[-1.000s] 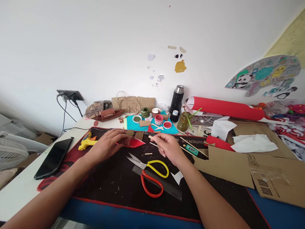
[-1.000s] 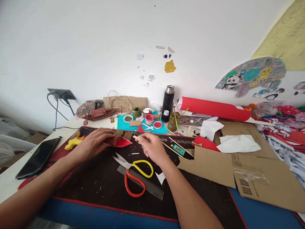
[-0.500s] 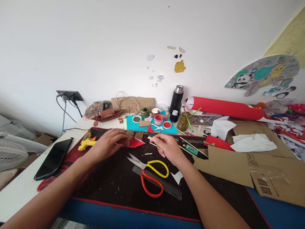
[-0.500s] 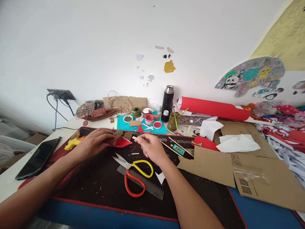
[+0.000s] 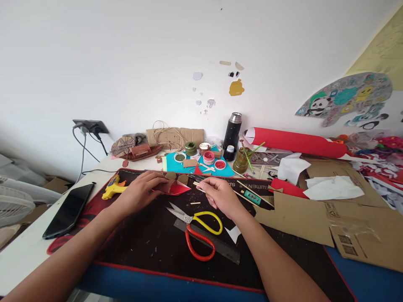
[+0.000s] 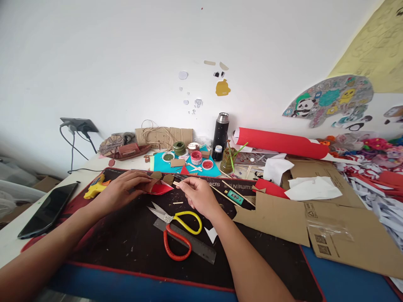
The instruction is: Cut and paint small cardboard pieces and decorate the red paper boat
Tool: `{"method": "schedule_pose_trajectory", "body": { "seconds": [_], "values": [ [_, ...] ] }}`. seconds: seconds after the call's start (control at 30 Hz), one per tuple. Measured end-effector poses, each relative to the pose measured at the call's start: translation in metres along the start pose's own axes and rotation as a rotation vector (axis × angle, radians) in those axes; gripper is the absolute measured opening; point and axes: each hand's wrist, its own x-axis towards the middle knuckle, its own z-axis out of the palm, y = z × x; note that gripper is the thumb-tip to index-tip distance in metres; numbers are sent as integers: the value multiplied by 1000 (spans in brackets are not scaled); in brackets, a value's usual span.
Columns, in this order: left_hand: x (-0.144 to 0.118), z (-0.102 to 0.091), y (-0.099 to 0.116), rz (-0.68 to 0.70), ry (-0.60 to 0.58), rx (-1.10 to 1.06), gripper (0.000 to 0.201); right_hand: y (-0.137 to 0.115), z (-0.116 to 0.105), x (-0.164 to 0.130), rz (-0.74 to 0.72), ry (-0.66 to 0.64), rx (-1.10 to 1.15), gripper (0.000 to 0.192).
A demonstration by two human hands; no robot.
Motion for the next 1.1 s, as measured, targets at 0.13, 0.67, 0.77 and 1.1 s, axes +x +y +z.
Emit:
{"method": "schedule_pose_trajectory", "body": {
  "seconds": [0.13, 0.67, 0.77, 1.1],
  "values": [
    [-1, 2, 0, -25, 0, -10, 29, -1, 0, 0, -4, 0, -20, 32],
    [-11, -4, -6, -112, 37, 13, 34, -1, 1, 0, 3, 4, -38, 28],
    [-10, -3, -7, -108, 30, 20, 32, -2, 1, -1, 17, 2, -44, 28],
    [-7, -5, -6, -94, 19, 23, 32, -1, 1, -1, 28, -11, -52, 29]
  ]
}}
